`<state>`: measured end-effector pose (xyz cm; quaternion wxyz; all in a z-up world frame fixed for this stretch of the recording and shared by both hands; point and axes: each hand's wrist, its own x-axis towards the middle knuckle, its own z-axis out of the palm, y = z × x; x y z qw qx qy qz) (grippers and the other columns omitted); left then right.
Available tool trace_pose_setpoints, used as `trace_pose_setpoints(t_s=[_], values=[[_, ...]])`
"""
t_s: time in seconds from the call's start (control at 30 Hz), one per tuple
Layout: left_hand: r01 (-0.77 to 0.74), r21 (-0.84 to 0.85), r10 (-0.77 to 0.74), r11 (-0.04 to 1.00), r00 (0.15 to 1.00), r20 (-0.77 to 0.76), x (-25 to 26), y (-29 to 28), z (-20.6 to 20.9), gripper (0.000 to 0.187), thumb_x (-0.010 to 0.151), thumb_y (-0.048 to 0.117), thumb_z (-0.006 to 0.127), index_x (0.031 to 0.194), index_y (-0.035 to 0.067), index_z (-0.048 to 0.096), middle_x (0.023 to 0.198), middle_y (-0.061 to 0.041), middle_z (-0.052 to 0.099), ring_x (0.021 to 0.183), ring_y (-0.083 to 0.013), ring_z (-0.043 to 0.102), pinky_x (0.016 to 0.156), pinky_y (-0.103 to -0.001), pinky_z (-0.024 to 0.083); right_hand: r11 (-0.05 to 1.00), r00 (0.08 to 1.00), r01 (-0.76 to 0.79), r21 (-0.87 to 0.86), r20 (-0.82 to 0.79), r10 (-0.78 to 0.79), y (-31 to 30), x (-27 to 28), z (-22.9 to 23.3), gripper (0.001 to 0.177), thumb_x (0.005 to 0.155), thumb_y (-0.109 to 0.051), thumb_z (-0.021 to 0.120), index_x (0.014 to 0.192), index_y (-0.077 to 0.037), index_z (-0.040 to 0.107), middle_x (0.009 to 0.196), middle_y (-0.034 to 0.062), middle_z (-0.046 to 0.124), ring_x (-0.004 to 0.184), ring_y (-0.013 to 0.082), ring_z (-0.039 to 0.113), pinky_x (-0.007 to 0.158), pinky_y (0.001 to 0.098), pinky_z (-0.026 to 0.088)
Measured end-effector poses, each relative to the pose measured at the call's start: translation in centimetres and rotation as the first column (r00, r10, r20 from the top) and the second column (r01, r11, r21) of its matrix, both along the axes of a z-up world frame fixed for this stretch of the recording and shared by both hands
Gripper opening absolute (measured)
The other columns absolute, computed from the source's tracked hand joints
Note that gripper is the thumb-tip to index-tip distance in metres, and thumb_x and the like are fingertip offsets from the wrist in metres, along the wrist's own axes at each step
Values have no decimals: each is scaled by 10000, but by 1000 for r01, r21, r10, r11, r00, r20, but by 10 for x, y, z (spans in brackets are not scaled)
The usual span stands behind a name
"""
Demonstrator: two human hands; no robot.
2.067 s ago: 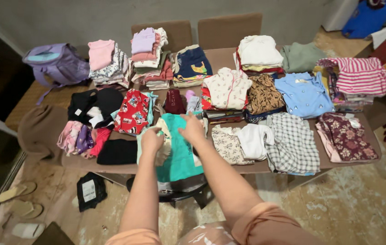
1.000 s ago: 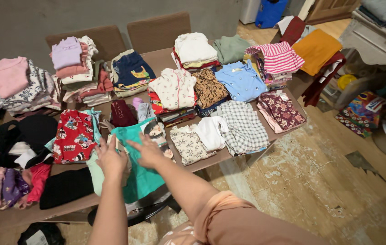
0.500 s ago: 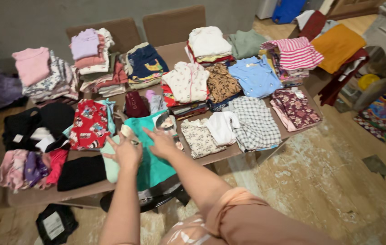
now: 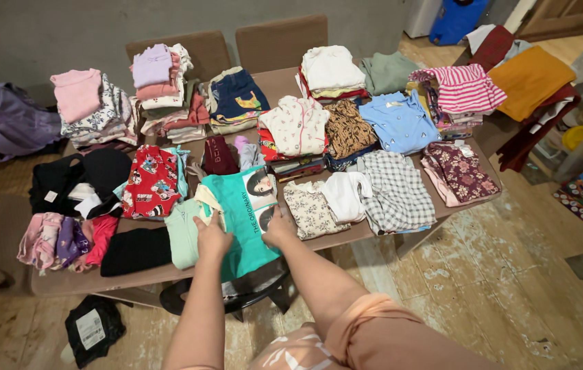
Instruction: The person sorts various items of clothing from a large table, picking up stacks and individual pieces and moving them to a closet shelf.
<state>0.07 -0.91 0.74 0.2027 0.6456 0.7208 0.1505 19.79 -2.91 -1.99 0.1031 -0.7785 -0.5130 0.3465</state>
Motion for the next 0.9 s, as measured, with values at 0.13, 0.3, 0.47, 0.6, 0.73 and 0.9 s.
trace_pose_setpoints(t_s=[0.13, 0.3, 0.47, 0.6, 0.73, 0.9], values=[[-1, 25, 0, 1000, 1000, 18, -2, 1, -4, 890, 748, 220, 826, 1552, 230, 443, 1629, -390, 141, 1277, -485, 570, 1054, -449, 502, 990, 995, 96, 108, -31, -93, 2, -1, 0, 1087, 707, -265, 838, 1590, -105, 223, 1500, 225, 477, 1364, 382, 509, 1128, 435, 440], [-8, 27, 7, 1000, 1000, 15, -8, 10, -27, 922, 736, 235, 835, 1563, 237, 428, 1615, -387, 170, 1338, -475, 516, 1082, -448, 479, 964, 961, 222, 149, -200, -190, 7, 5, 10, 941, 598, -336, 928, 1407, -75, 524, 1398, 231, 588, 1287, 364, 591, 1083, 419, 500], [-56, 48, 52, 997, 995, 83, -13, 15, -40, 1058, 690, 254, 856, 1617, 217, 348, 1597, -373, 241, 1343, -462, 513, 1100, -453, 461, 908, 924, 324, 265, -293, -245, 11, 3, 8, 761, 587, -265, 972, 1248, -77, 643, 1269, 245, 580, 1151, 390, 600, 970, 435, 533], [-239, 95, 223, 966, 963, 149, -12, 20, -38, 1171, 654, 339, 924, 1584, 13, 293, 1304, -364, 567, 1186, -475, 597, 999, -471, 503, 906, 854, 320, 279, -498, -148, 9, 2, 10, 689, 567, -255, 870, 1171, 0, 659, 1131, 220, 763, 1043, 330, 771, 896, 423, 622], [-279, 55, 265, 959, 946, 185, -15, 24, -42, 903, 651, 440, 960, 1322, -20, 565, 1128, -250, 732, 1057, -401, 710, 927, -456, 562, 964, 972, 170, 202, -195, -131, 5, 2, 18, 745, 670, -281, 857, 1313, -14, 593, 1252, 242, 677, 1163, 371, 670, 978, 431, 551], [-197, -106, 223, 975, 896, 383, -14, 23, -34, 691, 667, 397, 867, 1241, 53, 692, 1088, -187, 799, 965, -345, 798, 878, -435, 604, 985, 971, 116, 128, -221, -86, 15, 3, -7, 920, 708, -261, 832, 1487, -62, 384, 1351, 217, 608, 1244, 373, 603, 1040, 425, 490]])
